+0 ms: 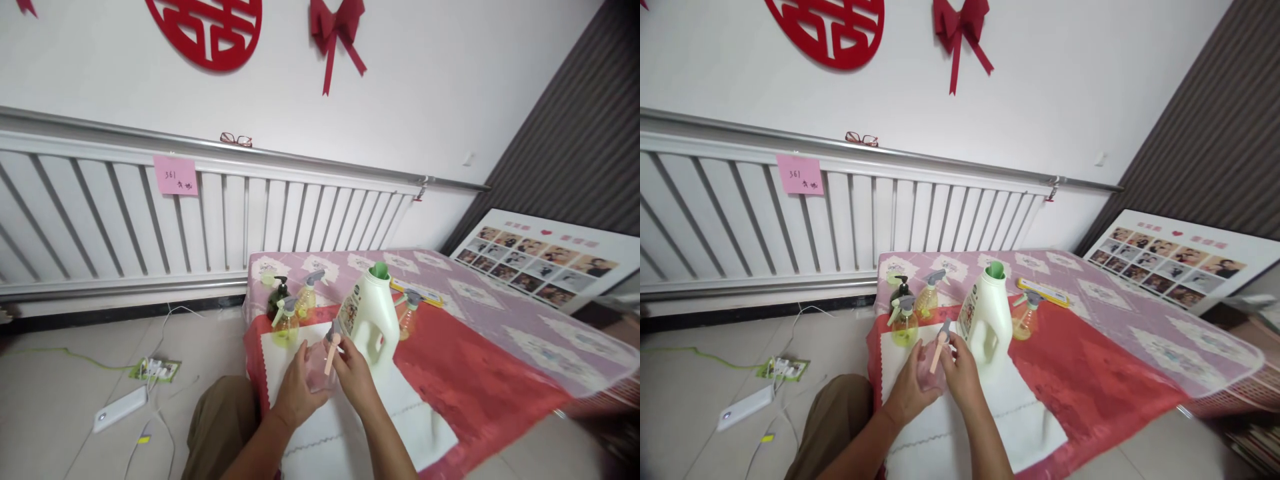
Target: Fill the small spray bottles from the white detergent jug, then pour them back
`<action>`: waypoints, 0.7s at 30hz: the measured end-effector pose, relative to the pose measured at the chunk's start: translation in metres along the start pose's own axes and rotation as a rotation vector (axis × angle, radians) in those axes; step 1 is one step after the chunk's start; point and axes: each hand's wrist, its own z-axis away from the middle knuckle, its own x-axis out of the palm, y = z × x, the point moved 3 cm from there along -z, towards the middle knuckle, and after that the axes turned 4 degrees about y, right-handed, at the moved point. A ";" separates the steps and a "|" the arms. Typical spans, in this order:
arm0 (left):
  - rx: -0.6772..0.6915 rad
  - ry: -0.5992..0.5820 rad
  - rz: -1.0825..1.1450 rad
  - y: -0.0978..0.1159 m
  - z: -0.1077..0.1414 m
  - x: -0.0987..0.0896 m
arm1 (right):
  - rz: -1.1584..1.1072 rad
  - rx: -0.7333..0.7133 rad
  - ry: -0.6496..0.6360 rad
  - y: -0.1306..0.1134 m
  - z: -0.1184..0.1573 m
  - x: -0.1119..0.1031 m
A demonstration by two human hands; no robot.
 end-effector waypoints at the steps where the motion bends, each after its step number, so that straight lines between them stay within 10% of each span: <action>1: 0.012 -0.014 0.000 0.001 0.000 0.000 | -0.014 0.011 0.018 0.002 0.004 0.002; 21: 0.169 0.051 -0.167 0.007 0.002 0.001 | -0.071 0.027 0.162 0.014 0.020 0.010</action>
